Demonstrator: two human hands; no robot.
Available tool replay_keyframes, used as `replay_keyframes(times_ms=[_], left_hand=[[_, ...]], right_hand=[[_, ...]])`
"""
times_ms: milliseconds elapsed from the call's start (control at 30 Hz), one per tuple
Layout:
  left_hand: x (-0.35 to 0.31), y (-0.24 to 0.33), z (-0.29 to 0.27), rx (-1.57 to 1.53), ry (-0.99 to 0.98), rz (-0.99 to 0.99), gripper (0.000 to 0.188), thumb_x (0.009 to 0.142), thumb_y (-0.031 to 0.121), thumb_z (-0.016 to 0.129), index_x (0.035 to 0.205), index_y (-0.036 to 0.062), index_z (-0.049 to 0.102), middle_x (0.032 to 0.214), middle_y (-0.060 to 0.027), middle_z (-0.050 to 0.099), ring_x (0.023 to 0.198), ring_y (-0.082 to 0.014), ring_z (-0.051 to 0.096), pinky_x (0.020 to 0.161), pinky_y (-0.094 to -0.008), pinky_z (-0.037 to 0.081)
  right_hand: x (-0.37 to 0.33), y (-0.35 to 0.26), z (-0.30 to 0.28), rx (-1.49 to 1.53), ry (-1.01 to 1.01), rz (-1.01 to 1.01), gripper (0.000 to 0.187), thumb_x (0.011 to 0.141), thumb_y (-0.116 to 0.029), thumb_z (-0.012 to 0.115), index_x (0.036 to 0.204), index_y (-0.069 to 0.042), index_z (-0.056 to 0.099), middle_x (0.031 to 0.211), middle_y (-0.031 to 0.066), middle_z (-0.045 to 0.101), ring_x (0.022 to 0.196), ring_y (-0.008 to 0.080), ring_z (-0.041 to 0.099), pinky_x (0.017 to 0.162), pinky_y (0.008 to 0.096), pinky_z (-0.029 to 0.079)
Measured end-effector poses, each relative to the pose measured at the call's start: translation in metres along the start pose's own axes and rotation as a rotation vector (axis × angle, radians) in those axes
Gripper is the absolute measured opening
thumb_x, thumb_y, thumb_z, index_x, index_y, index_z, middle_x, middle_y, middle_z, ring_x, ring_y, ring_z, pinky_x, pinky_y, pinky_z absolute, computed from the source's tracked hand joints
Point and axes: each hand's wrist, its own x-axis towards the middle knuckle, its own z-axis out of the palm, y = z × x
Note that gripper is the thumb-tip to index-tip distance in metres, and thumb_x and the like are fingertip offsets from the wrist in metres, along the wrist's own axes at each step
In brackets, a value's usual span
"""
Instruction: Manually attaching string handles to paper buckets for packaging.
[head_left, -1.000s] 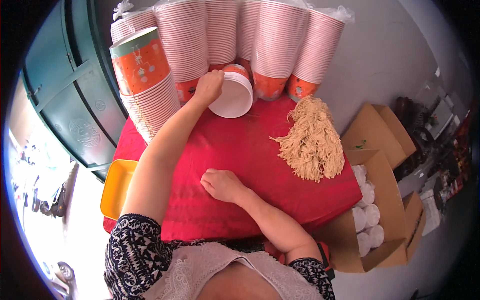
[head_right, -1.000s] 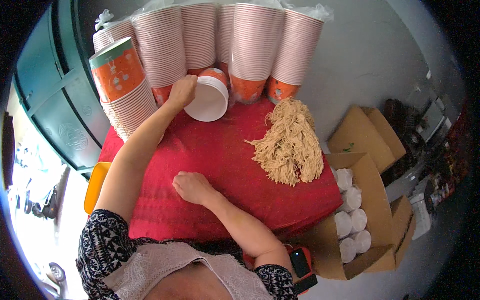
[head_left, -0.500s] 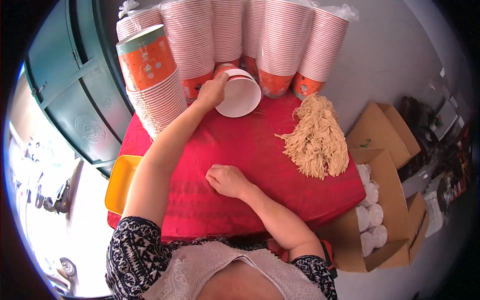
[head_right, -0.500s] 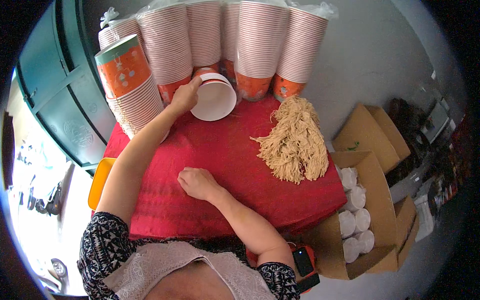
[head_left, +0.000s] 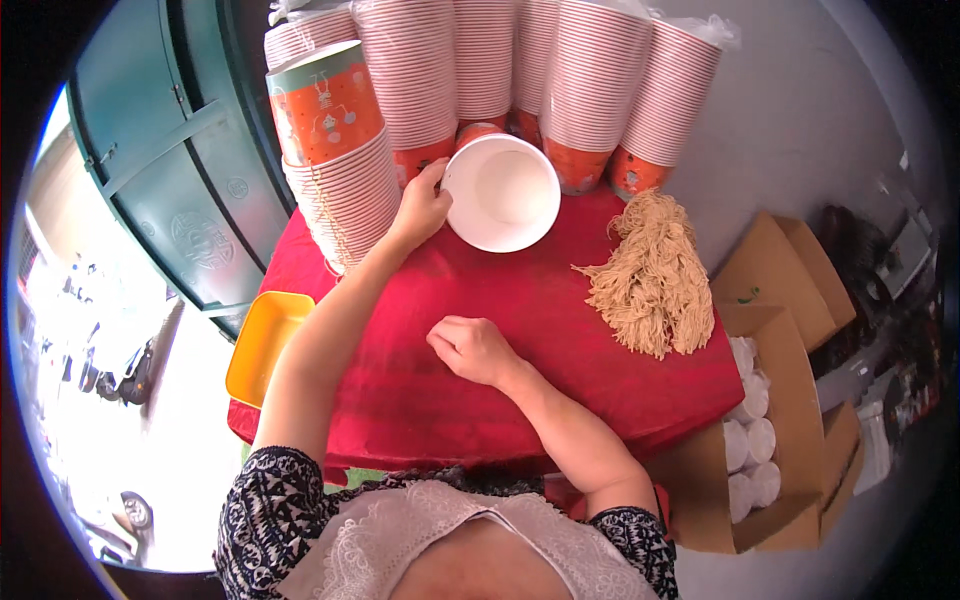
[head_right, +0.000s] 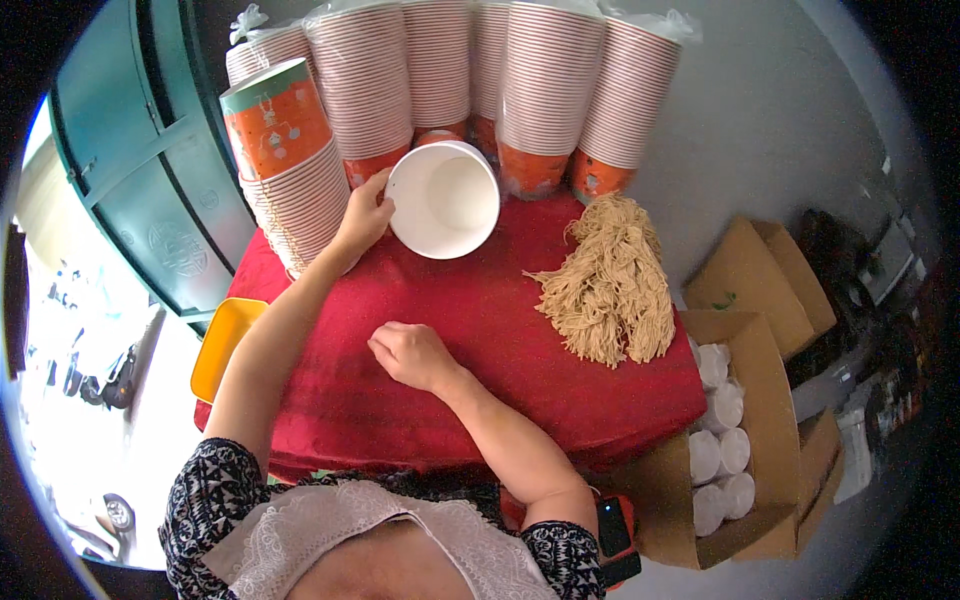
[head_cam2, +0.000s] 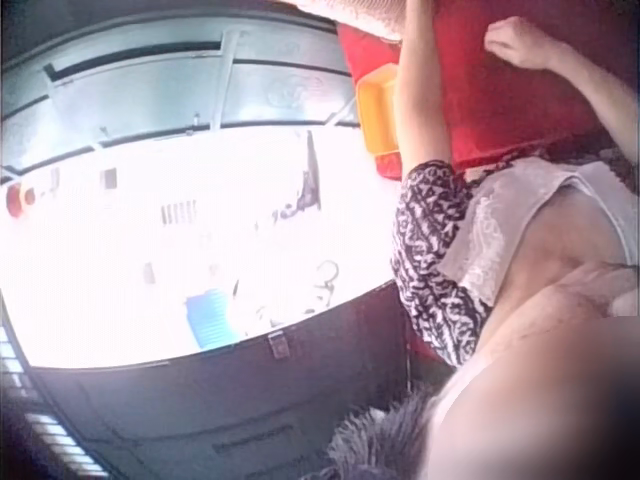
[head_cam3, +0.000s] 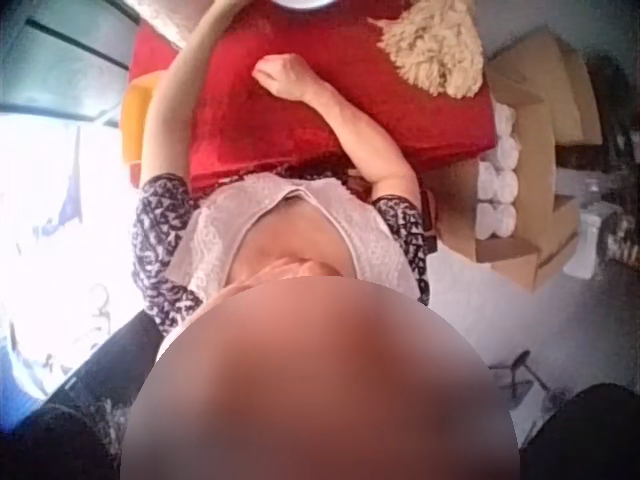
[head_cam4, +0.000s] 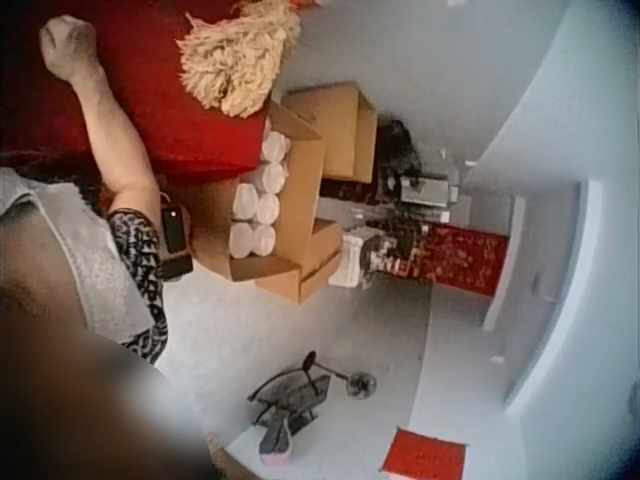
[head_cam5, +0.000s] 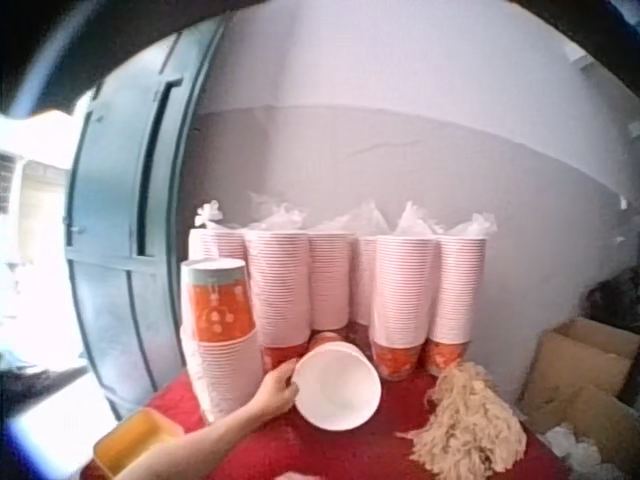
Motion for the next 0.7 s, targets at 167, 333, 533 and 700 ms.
replay_keyframes(times_ms=[167, 333, 533, 700], left_hand=[[-0.032, 0.009, -0.016, -0.612, -0.061, -0.445, 0.039, 0.083, -0.002, 0.05, 0.121, -0.0074, 0.058, 0.101, -0.0118, 0.068, 0.09, -0.0177, 0.064, 0.08, -0.0284, 0.049], [-0.064, 0.033, -0.02, -0.419, 0.145, -0.346, 0.037, 0.078, -0.004, 0.049, 0.112, -0.0067, 0.064, 0.09, -0.0026, 0.065, 0.075, -0.0083, 0.057, 0.068, -0.0225, 0.045], [-0.084, 0.068, -0.047, -0.479, 0.316, -0.455, 0.035, 0.081, -0.001, 0.045, 0.107, -0.0041, 0.068, 0.07, -0.003, 0.062, 0.044, -0.0077, 0.048, 0.038, -0.0224, 0.037], [-0.095, 0.059, -0.067, -0.466, 0.33, -0.634, 0.033, 0.08, 0.003, 0.048, 0.102, -0.0078, 0.068, 0.059, -0.0048, 0.058, 0.036, -0.0106, 0.044, 0.032, -0.0253, 0.034]], right_hand=[[0.007, -0.014, -0.009, 0.06, 0.322, -0.007, 0.015, 0.091, -0.013, 0.06, 0.082, -0.002, 0.061, 0.072, 0.015, 0.065, 0.064, 0.0319, 0.066, 0.054, 0.0399, 0.052], [0.003, -0.001, -0.01, 0.047, 0.304, 0.06, 0.02, 0.09, -0.013, 0.061, 0.073, -0.002, 0.057, 0.064, 0.0164, 0.06, 0.057, 0.0345, 0.062, 0.049, 0.0427, 0.048], [0.004, 0.006, -0.001, 0.035, 0.286, 0.011, 0.023, 0.087, -0.012, 0.062, 0.067, -0.003, 0.056, 0.061, 0.0175, 0.059, 0.055, 0.0357, 0.061, 0.048, 0.0442, 0.047], [0.001, 0.007, -0.005, 0.086, 0.249, 0.022, 0.024, 0.087, -0.013, 0.062, 0.066, -0.002, 0.055, 0.06, 0.0172, 0.059, 0.052, 0.0341, 0.06, 0.047, 0.0424, 0.046]])
